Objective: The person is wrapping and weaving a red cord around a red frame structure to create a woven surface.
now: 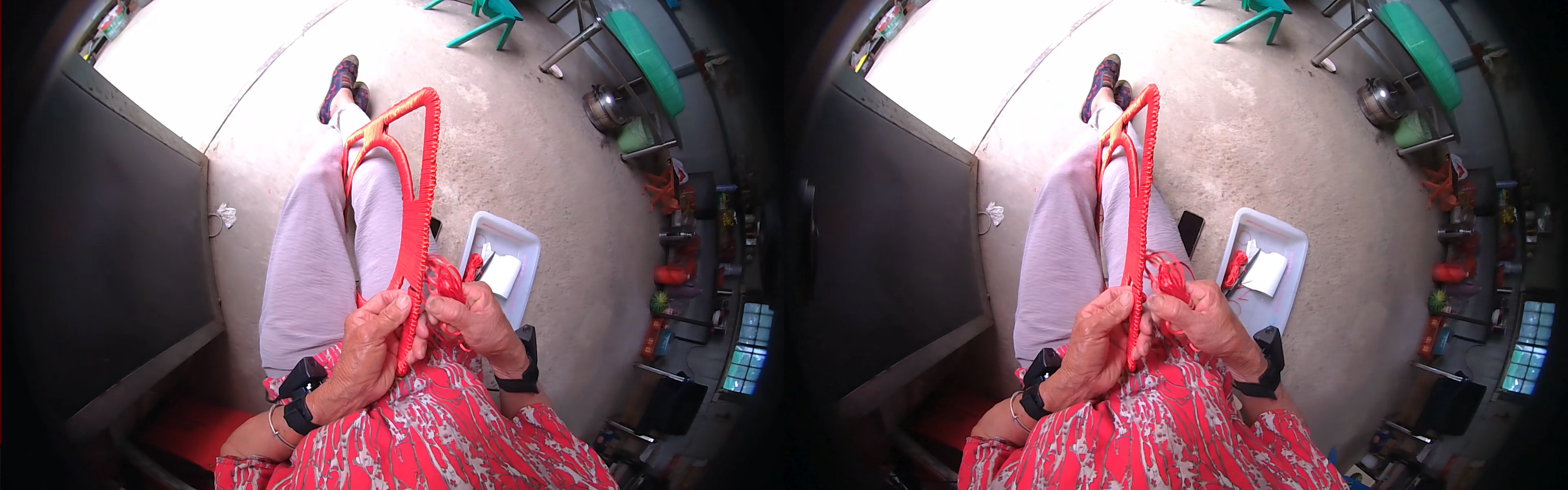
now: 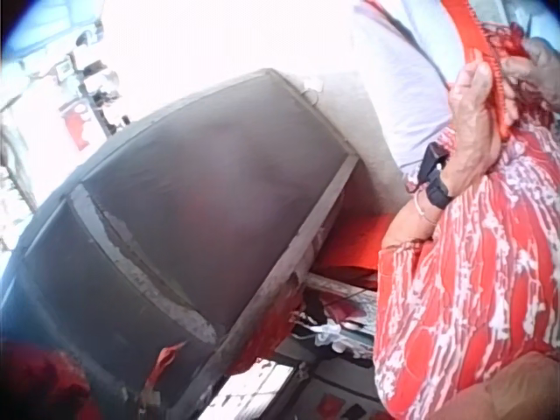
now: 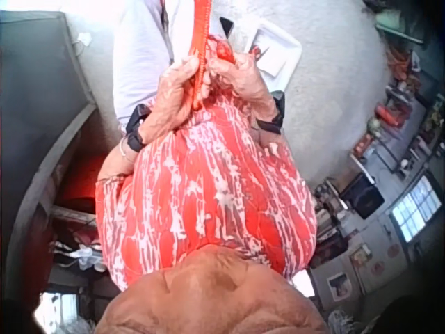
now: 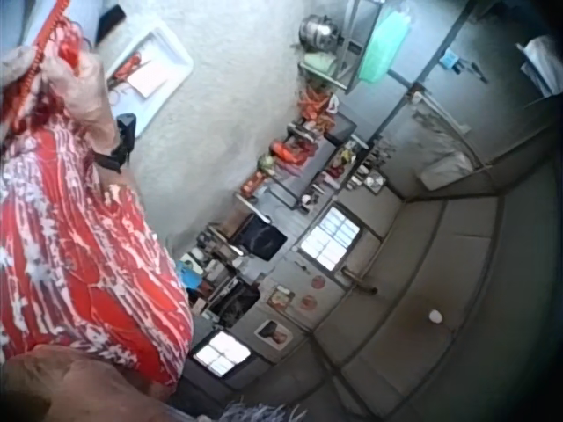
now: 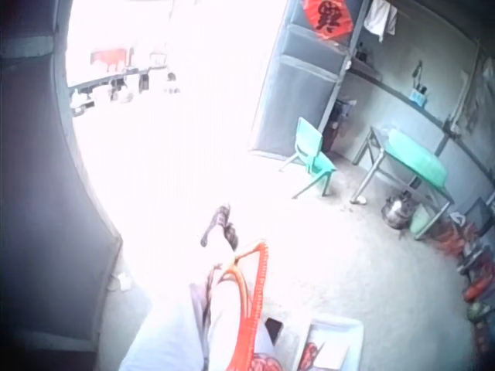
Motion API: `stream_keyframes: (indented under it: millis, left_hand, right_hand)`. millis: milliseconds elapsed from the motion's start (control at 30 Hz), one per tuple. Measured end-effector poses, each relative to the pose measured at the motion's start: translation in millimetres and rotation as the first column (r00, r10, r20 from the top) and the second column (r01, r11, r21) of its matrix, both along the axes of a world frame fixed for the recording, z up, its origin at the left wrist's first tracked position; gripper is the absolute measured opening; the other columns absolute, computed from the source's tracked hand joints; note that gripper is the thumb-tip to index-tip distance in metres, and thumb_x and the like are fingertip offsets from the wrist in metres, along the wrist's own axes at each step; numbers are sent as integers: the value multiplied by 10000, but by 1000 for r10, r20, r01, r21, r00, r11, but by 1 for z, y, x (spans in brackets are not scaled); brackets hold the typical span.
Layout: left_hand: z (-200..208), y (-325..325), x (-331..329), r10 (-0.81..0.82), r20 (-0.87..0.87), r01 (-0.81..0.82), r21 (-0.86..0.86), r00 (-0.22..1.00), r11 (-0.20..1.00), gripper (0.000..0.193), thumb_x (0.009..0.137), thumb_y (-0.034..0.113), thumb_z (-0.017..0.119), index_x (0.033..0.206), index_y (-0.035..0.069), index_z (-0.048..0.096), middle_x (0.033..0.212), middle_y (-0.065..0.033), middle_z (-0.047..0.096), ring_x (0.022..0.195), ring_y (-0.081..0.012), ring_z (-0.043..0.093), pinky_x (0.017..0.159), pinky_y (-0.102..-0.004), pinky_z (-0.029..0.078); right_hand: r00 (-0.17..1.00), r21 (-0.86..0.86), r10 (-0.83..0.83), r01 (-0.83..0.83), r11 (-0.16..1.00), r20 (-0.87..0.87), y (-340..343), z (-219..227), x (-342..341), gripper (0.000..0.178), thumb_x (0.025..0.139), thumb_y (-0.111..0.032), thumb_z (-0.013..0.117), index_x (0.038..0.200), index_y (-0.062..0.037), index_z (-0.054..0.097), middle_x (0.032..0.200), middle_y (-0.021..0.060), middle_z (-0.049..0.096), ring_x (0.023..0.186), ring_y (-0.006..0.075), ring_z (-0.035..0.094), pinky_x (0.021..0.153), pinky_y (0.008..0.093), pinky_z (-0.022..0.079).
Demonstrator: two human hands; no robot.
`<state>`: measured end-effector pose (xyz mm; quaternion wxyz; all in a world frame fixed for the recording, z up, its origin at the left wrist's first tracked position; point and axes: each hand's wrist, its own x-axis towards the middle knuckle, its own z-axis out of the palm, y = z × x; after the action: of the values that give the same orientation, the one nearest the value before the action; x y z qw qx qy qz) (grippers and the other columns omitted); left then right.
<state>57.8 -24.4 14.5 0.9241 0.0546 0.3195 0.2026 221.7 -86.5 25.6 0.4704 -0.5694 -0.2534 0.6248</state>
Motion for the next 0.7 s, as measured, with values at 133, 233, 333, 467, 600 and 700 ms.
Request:
stream_keyframes:
  millis: [133, 233, 333, 467, 600, 700]
  left_hand:
    - [-5, -2, 1, 12, 21, -11, -3, 1000, 1000, 214, 952, 218, 535, 979, 6, 524, 717, -91, 602, 503, -173, 568, 459, -258, 485]
    - [-8, -3, 0, 14, 17, -14, 2, 1000, 1000, 214, 946, 215, 545, 983, 5, 521, 715, -86, 596, 495, -169, 555, 460, -258, 481]
    - [-4, 0, 1, 18, -1, -18, -10, 1000, 1000, 171, 947, 182, 543, 994, 17, 543, 714, -87, 604, 511, -158, 557, 480, -256, 479]
    - [-2, 2, -1, -7, -1, 7, -47, 1000, 999, 178, 943, 179, 546, 1023, 20, 545, 719, -94, 602, 514, -164, 552, 475, -259, 468]
    - [7, 5, 1, 51, -71, -59, -123, 996, 991, 203, 932, 194, 564, 1038, 22, 542, 697, -99, 593, 474, -171, 527, 443, -268, 445]
    - [6, 7, 0, 27, 2, -26, -143, 1000, 989, 200, 929, 197, 565, 1028, 25, 544, 681, -97, 588, 454, -174, 519, 419, -264, 434]
  right_hand:
    - [908, -79, 30, -69, 995, -417, 9, 7, 4, 251, 926, -228, 587, 822, -1, 613, 692, 27, 624, 558, 88, 559, 543, 226, 456]
    - [975, -38, -16, 8, 999, -224, 17, 29, -12, 244, 915, -234, 594, 834, -4, 614, 658, 1, 585, 490, 72, 489, 482, 216, 397]
    - [989, -18, 27, -30, 999, -146, 14, 26, -8, 226, 911, -241, 599, 857, -23, 615, 652, -30, 552, 495, 53, 444, 471, 210, 359]
    - [1000, -30, -10, 11, 1000, 20, 1, -6, 5, 210, 912, -259, 610, 863, -55, 610, 669, -68, 524, 582, 16, 448, 510, 198, 365]
    - [997, -7, -6, 6, 1000, -75, 1, -21, 4, 252, 886, -313, 640, 856, -63, 621, 685, -66, 541, 602, 15, 463, 532, 199, 378]
    - [997, -59, -19, 15, 998, -76, 4, -21, 0, 251, 889, -316, 637, 838, -70, 627, 689, -64, 549, 603, 17, 476, 531, 198, 382]
